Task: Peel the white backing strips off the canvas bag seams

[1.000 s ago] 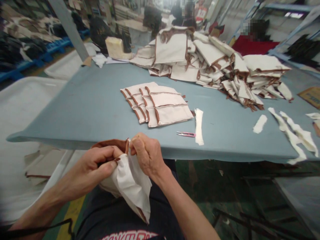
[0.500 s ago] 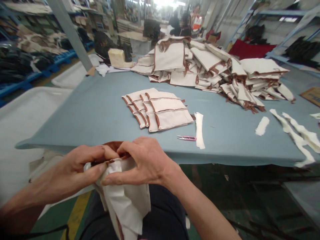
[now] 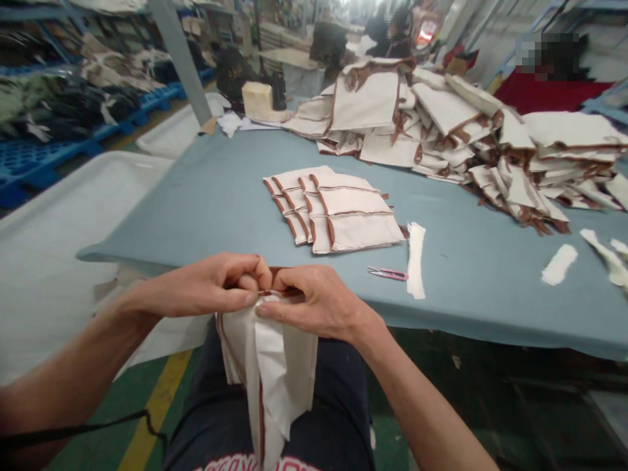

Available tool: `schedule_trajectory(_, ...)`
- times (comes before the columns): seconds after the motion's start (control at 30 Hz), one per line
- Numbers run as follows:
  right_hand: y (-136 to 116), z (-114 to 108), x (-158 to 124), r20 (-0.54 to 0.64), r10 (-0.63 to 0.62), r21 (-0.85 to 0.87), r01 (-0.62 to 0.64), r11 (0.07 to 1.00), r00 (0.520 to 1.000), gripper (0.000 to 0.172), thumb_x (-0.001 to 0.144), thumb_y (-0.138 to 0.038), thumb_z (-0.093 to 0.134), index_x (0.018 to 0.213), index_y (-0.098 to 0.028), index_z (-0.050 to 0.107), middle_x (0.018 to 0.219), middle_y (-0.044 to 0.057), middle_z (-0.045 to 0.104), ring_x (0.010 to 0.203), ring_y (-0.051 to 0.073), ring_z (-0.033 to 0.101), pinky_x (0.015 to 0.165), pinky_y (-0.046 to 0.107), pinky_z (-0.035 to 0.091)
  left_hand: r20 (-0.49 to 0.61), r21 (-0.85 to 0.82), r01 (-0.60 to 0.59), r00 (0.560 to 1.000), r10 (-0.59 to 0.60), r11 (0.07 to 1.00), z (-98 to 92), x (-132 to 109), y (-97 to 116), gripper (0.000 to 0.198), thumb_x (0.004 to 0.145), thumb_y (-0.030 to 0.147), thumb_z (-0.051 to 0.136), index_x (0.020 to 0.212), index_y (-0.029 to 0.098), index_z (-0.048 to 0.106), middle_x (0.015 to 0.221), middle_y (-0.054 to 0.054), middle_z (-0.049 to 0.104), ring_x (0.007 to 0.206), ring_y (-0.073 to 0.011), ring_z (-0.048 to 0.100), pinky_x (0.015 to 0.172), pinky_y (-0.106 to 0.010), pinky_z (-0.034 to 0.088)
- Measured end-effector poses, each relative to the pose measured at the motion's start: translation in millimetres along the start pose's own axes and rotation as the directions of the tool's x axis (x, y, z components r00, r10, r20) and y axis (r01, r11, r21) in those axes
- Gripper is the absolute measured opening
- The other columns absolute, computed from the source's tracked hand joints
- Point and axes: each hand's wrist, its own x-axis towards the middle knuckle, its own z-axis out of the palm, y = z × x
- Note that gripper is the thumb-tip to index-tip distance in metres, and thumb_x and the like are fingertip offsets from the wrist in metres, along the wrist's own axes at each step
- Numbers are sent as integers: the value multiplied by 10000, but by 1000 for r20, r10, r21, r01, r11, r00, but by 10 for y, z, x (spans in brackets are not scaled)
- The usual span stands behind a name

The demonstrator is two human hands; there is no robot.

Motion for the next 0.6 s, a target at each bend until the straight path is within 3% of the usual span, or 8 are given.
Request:
schedule_trajectory(0.1,8,-1,-100,-228,-31,-11,29,1000,973,194,891,-384,750,902,-210,665,907,37,722,855,196,631,803,309,470,-53,3,0,999,0,1000,-9,8,-39,194,798,271,618,957,160,627,619,86,438,552,-91,321,504,-205,229)
schedule_trajectory(0.2,-37,100,-257,-400,139,74,-119,990,906,145,938,-352,673,929,-208,675,929,55,753,882,213,661,850,340,493,-106,23,5,994,-2,1000,24,-18,-112,270,847,337,618,1022,145,692,697,42,568,590,-105,423,531,-203,295)
schedule_trajectory(0.33,-112,403,-401,-274,328,149,-297,943,904,205,890,-377,684,786,-206,638,780,17,694,747,187,620,727,310,456,-151,49,19,989,-11,999,141,-59,-209,301,877,349,591,1030,143,749,785,-1,689,653,-134,544,579,-215,382)
schedule_trajectory(0.5,-154,585,-441,-260,442,325,-353,877,859,315,898,-439,685,721,-208,565,684,-13,609,655,142,542,656,277,410,-240,80,30,971,-10,996,313,-106,-224,321,912,346,568,1063,136,760,746,2,724,640,-141,578,583,-217,411)
schedule_trajectory(0.6,-163,533,-471,-83,539,573,-403,714,838,479,849,-633,739,755,-207,540,630,-47,524,559,102,430,536,243,317,-243,107,-2,970,29,994,391,-125,-191,296,922,326,574,1072,154,762,869,-19,794,732,-167,668,644,-229,469)
